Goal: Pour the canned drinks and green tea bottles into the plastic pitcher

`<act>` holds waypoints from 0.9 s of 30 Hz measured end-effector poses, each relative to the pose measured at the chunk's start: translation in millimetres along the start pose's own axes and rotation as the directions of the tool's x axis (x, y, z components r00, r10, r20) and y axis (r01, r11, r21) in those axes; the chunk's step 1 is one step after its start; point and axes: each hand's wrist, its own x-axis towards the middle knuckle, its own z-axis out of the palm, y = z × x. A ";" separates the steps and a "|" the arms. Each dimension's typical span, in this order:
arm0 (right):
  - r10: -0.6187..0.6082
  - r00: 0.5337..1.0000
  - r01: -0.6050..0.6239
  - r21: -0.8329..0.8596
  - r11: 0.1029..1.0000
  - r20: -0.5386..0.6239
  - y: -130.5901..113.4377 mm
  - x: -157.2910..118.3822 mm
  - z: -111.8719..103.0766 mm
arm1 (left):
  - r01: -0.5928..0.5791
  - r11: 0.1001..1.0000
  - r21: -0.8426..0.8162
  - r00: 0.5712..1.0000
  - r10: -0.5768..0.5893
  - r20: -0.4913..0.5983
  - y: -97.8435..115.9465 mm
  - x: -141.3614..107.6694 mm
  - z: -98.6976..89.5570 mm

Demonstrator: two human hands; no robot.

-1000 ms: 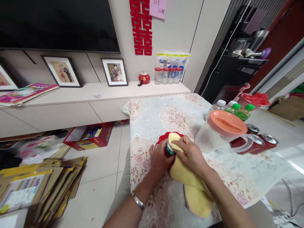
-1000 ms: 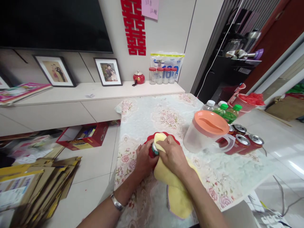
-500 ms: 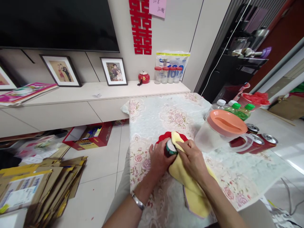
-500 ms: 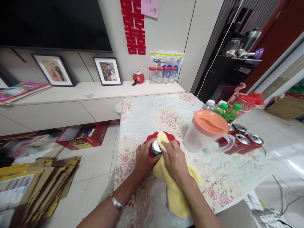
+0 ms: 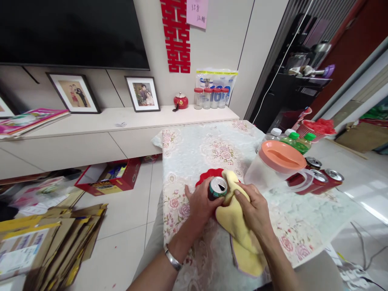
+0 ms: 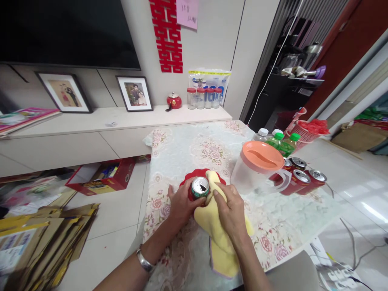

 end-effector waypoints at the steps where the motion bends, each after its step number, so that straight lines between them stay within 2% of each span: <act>1: -0.001 1.000 0.001 0.005 1.000 -0.027 1.5 -5.0 2.5 | 0.001 1.000 0.000 1.000 -0.001 -0.001 3.1 -0.8 -1.6; 4: -0.018 0.995 0.020 0.018 1.000 -0.094 0.0 -17.1 5.0 | -0.027 1.000 0.004 0.999 0.027 -0.023 10.8 -3.4 -5.3; 8: -0.086 0.985 0.093 0.042 0.995 -0.149 -15.2 -29.3 2.4 | -0.116 0.993 -0.033 0.990 0.113 -0.084 17.6 -7.0 -9.5; 11: -0.144 0.971 0.157 0.055 0.986 -0.193 -30.6 -37.8 2.3 | -0.184 0.962 -0.199 0.980 0.163 -0.117 22.5 -11.5 -12.3; 14: -0.182 0.953 0.203 0.066 0.977 -0.241 -44.1 -43.8 3.2 | -0.225 0.890 -0.396 0.973 0.187 -0.134 27.1 -19.8 -12.2; 19: -0.219 0.951 0.256 0.155 0.954 -0.220 -60.1 -45.5 -2.6 | -0.304 0.786 -0.538 0.952 0.273 -0.139 32.5 -38.8 -6.2; 22: -0.117 0.966 0.175 0.248 0.953 -0.232 -67.8 -42.7 -11.7 | -0.339 0.750 -0.568 0.938 0.316 -0.143 37.4 -50.4 -4.9; 24: 0.003 0.973 0.072 0.316 0.946 -0.231 -72.3 -39.7 -18.0 | -0.354 0.732 -0.583 0.931 0.334 -0.146 41.7 -57.7 -5.9; 27: 0.180 0.969 -0.099 0.403 0.910 -0.170 -76.1 -35.4 -24.1 | -0.414 0.703 -0.579 0.904 0.393 -0.168 46.5 -66.4 -9.1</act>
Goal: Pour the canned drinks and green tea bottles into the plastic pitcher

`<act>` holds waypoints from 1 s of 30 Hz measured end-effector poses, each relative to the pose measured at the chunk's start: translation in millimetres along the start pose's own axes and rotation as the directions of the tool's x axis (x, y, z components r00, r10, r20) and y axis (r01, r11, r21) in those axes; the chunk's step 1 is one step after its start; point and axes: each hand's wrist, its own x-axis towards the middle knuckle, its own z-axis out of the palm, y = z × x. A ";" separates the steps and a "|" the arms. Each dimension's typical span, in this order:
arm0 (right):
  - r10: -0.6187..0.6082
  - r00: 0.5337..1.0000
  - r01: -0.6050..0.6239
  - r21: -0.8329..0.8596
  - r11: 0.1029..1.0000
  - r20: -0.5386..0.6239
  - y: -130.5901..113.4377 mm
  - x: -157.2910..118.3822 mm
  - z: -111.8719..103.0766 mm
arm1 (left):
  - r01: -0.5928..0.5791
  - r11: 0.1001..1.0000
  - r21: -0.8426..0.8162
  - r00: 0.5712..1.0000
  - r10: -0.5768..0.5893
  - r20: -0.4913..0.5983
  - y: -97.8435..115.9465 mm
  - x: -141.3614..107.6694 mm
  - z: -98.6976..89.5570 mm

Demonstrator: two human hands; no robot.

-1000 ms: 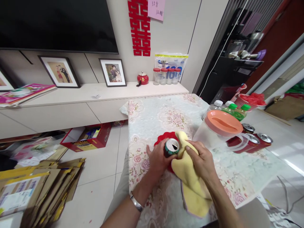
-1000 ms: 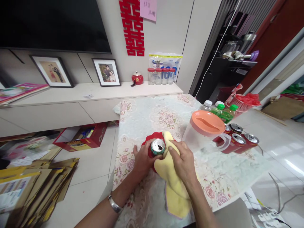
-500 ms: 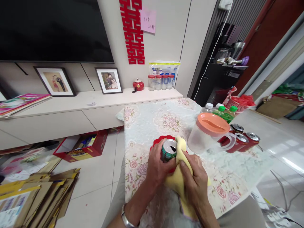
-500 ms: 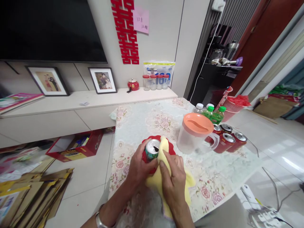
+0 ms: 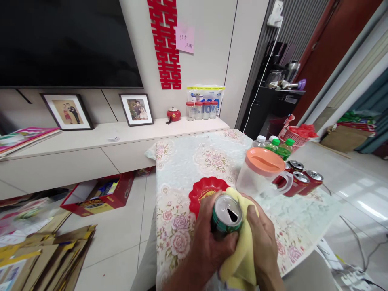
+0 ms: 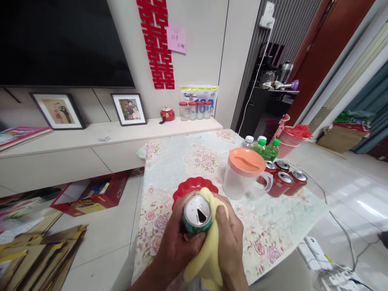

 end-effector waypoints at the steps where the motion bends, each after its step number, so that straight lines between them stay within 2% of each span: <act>1: 0.054 0.999 -0.054 0.014 0.998 0.005 -0.4 0.7 -0.5 | -0.025 1.000 0.014 1.000 0.025 0.012 1.9 -1.3 -0.4; 5: 0.190 0.982 -0.190 0.037 0.981 0.012 5.2 -5.1 -0.9 | -0.031 0.996 0.087 0.999 0.029 0.028 4.4 -4.4 -4.2; 11: 0.258 0.966 -0.257 0.030 0.966 -0.020 12.4 -38.2 8.4 | 0.056 0.996 0.074 0.998 -0.055 -0.010 9.6 -4.0 -10.3; 14: 0.189 0.977 -0.192 -0.024 0.981 -0.098 9.2 -57.7 20.1 | 0.084 0.994 0.074 0.996 -0.083 -0.022 10.8 -5.3 -12.1; 17: 0.038 0.981 -0.062 -0.122 0.991 -0.188 7.2 -73.9 29.6 | 0.132 0.991 0.031 0.991 -0.131 -0.006 9.0 -7.9 -13.2; 19: -0.058 0.981 0.024 -0.178 0.984 -0.187 8.0 -79.6 30.5 | 0.152 0.988 -0.028 0.988 -0.152 0.014 8.6 -9.3 -13.9; 21: -0.104 0.983 0.071 -0.211 0.975 -0.148 9.5 -79.2 26.1 | 0.156 0.984 -0.081 0.988 -0.154 0.032 9.6 -9.9 -14.6; 23: -0.075 0.991 0.051 -0.196 0.979 -0.115 10.4 -72.4 18.3 | 0.150 0.984 -0.100 0.988 -0.148 0.035 11.5 -10.0 -15.5; 26: 0.054 0.998 -0.058 -0.089 0.994 -0.042 9.7 -54.7 6.2 | 0.133 0.987 -0.088 0.991 -0.131 0.025 13.6 -10.1 -17.1; 30: 0.211 0.973 -0.214 0.019 0.977 0.092 7.5 -35.9 1.7 | 0.089 0.996 0.000 0.996 -0.089 -0.002 12.3 -12.0 -20.2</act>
